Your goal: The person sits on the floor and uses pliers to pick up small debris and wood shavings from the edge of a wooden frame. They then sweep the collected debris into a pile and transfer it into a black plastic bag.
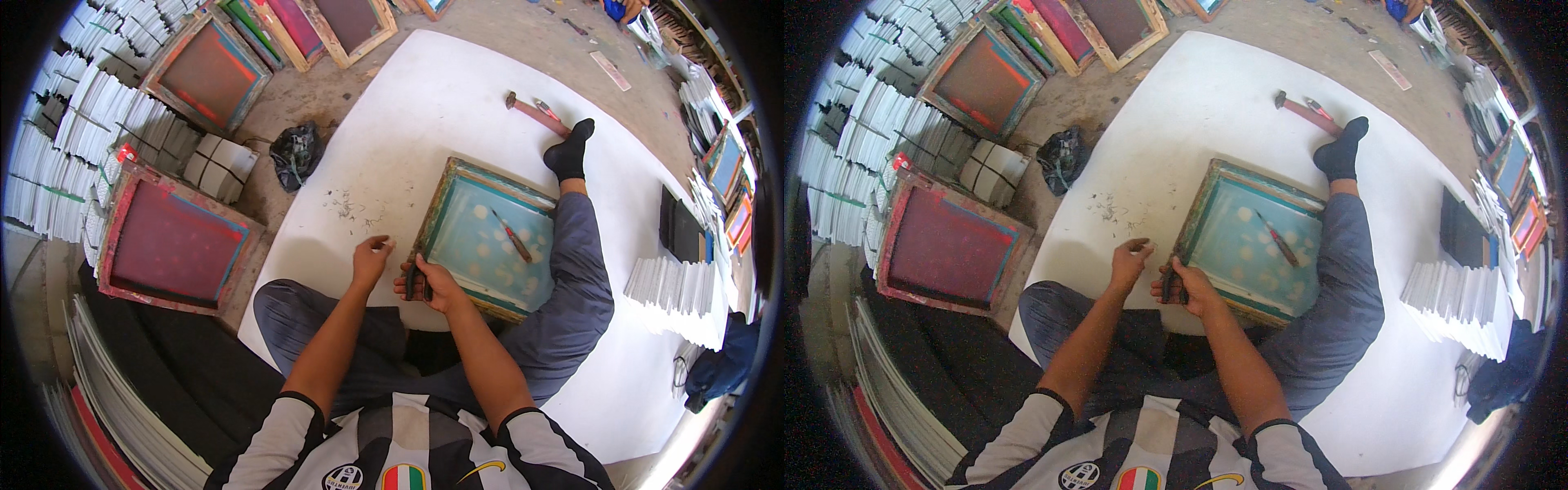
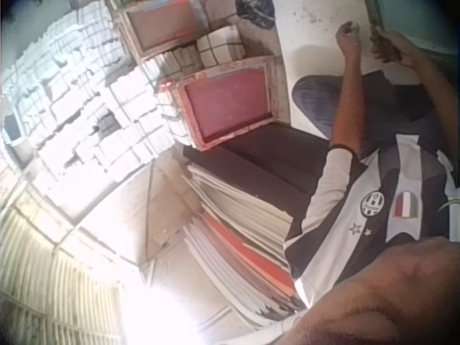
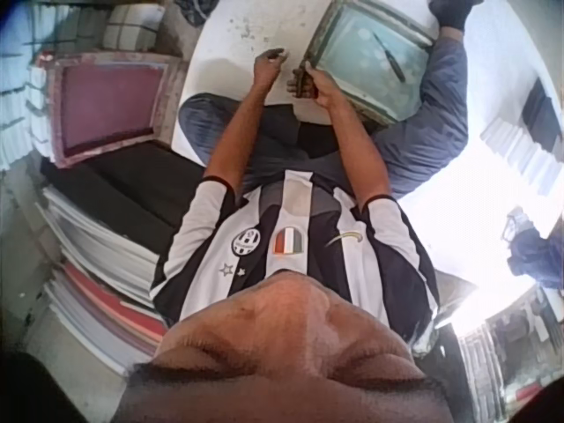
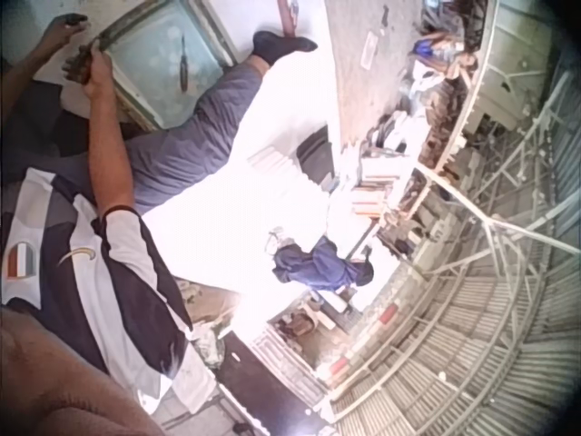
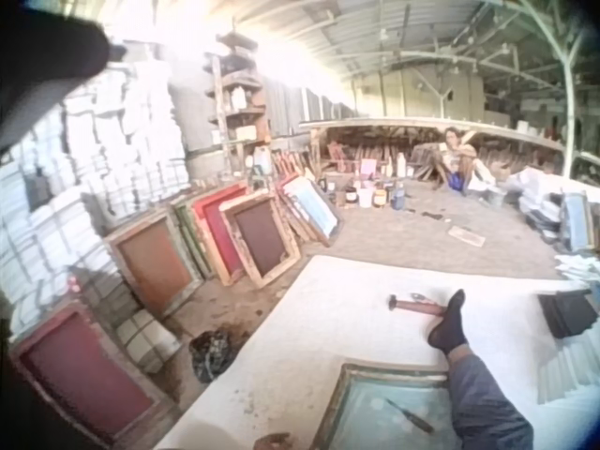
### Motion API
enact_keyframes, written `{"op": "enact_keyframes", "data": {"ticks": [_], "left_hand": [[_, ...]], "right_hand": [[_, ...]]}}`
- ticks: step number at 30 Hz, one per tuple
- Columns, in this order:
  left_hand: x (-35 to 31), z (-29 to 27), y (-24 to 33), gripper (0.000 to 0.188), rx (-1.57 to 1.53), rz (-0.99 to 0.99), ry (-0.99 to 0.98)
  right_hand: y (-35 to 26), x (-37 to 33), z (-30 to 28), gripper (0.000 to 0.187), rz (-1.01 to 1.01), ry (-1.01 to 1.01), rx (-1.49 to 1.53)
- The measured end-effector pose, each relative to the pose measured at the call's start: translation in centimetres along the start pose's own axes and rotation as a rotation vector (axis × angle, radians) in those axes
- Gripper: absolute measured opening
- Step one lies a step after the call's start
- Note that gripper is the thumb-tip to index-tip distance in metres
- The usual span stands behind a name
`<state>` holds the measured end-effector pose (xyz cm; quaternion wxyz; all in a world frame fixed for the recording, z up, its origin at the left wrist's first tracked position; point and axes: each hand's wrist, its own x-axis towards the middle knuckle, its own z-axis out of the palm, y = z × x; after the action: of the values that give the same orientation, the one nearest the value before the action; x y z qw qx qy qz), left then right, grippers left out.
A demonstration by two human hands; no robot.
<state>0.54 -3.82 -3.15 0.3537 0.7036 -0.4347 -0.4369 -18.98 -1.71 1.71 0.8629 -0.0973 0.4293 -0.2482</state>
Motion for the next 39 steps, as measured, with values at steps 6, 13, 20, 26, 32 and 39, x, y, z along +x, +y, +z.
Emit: {"op": "enact_keyframes", "data": {"ticks": [6, 13, 20, 26, 32, 39], "left_hand": [[-1.8, 1.2, 1.0, 0.035, -0.097, -0.052, -0.282], [-1.6, 1.1, 1.6, 0.035, -0.117, -0.135, -0.344], [-1.2, 1.1, 0.3, 0.035, -0.143, -0.173, -0.343], [-1.6, 0.8, 1.5, 0.052, -0.192, -0.194, -0.358], [-1.7, 1.1, 1.7, 0.056, -0.206, -0.244, -0.320], [-2.3, 1.7, 0.6, 0.045, -0.158, -0.126, -0.310]], "right_hand": [[0.2, 0.2, -0.4, 0.050, 0.004, -0.021, 0.014], [0.1, 0.4, -0.9, 0.051, 0.008, -0.078, 0.006], [0.4, 0.7, -0.7, 0.050, 0.016, -0.067, 0.035], [0.1, 0.8, -0.5, 0.036, -0.030, 0.047, -0.012], [-0.5, 0.4, 1.8, 0.030, -0.163, 0.393, -0.556], [-5.1, -1.2, 0.0, 0.034, -0.026, 0.288, -0.836]]}}
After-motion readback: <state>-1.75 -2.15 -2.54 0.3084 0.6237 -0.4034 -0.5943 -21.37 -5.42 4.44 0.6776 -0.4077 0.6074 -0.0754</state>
